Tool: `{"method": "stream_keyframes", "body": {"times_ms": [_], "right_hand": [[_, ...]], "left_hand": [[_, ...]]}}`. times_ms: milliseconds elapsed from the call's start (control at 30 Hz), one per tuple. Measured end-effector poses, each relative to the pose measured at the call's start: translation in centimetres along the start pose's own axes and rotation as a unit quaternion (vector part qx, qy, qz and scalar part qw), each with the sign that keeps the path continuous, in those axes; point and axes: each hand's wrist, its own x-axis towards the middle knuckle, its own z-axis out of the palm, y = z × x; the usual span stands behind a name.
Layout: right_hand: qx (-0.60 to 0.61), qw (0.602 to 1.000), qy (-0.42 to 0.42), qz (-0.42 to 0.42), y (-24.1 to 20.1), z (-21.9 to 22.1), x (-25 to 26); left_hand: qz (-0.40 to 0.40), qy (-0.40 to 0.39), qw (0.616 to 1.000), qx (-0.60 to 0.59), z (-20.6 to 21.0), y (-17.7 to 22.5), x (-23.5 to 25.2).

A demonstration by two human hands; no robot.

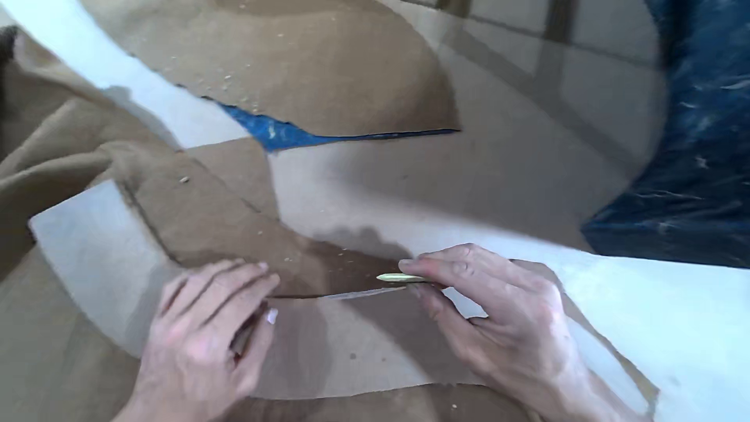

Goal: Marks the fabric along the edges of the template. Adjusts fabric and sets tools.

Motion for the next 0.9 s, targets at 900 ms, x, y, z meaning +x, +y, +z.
{"method": "stream_keyframes", "body": {"times_ms": [900], "right_hand": [[-0.021, 0.992, -0.091, -0.086, -4.6, 8.5, 3.5]], "left_hand": [[0.061, -0.024, 0.998, 0.003, 0.8, -4.3, 0.0]]}}
